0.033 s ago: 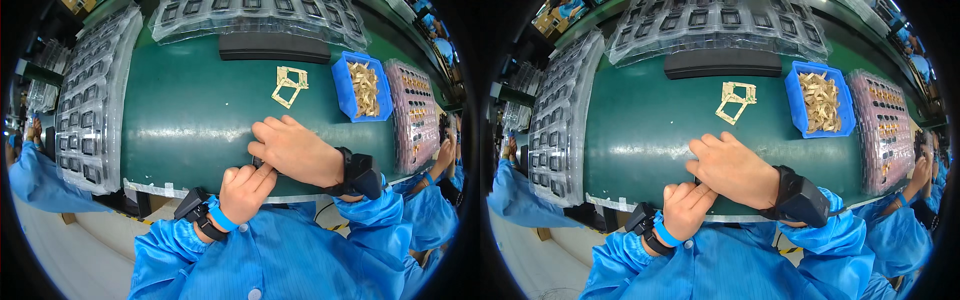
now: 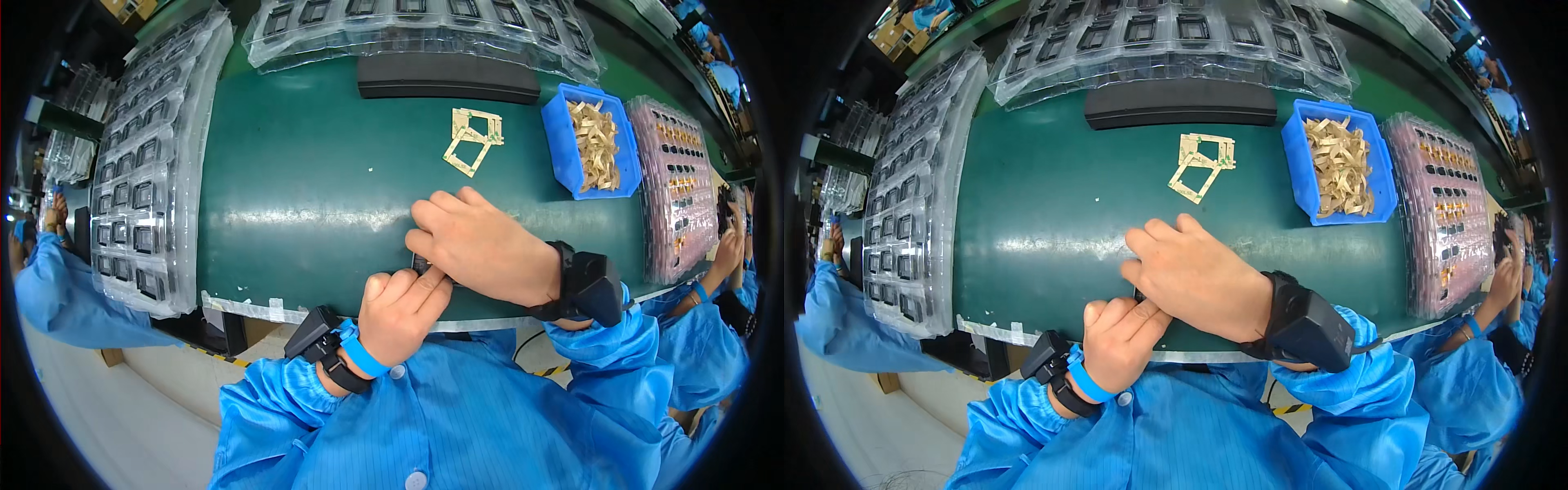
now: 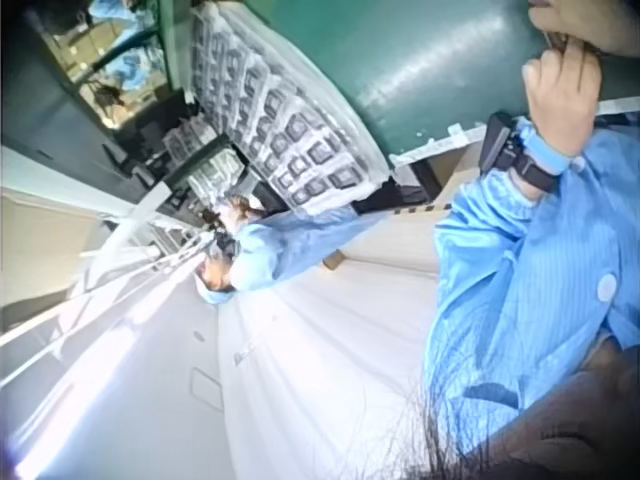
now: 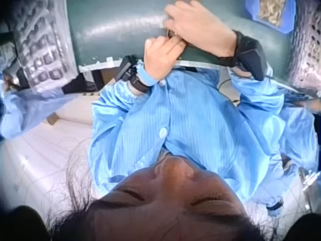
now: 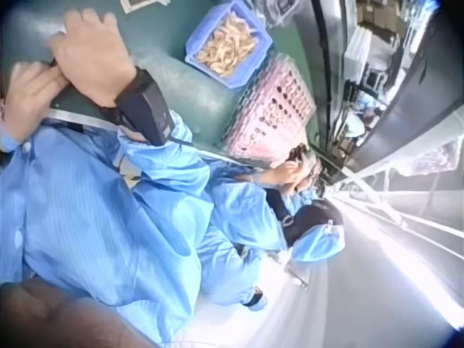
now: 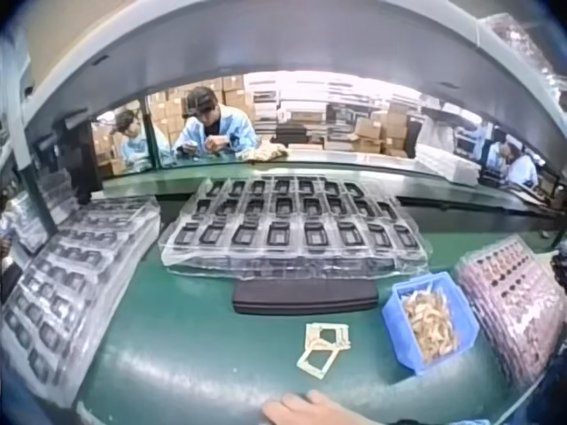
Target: Manually assembling small electronic component housings and internal parts at a factory workstation.
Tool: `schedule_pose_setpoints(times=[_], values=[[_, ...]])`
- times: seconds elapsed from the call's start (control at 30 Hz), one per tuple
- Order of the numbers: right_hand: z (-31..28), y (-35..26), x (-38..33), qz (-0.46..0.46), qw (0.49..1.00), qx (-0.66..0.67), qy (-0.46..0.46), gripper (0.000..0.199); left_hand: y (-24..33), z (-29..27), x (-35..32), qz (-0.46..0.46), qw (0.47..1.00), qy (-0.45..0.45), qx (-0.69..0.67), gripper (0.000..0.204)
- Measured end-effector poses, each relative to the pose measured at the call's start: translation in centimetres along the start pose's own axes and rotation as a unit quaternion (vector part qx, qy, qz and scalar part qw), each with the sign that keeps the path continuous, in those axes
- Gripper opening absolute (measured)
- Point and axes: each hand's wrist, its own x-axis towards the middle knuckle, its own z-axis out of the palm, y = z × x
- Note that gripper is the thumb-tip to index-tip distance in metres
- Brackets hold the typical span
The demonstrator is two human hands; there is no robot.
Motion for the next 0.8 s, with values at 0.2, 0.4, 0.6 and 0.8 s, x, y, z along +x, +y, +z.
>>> schedule_pose_setpoints(times=[0.2,0.4,0.6,0.8], values=[[-0.1,0.6,-0.5,-0.01,0.999,-0.039,-0.004,0.007,0.1,-0.2,0.5,-0.001,1.0,0.001,0.023,0.027],[-2.6,1.9,-4.1,0.085,0.995,0.05,0.035,0.012,0.5,0.0,0.2,-0.038,0.999,0.008,0.036,0.027],[-7.1,3.6,-8.4,0.206,0.969,0.04,0.128,0.008,0.6,-0.2,0.4,-0.045,0.999,-0.011,0.011,0.028],[-7.8,6.7,-10.8,0.345,0.889,-0.018,0.299,0.006,0.3,-0.5,0.0,-0.043,0.999,-0.014,0.018,0.025]])
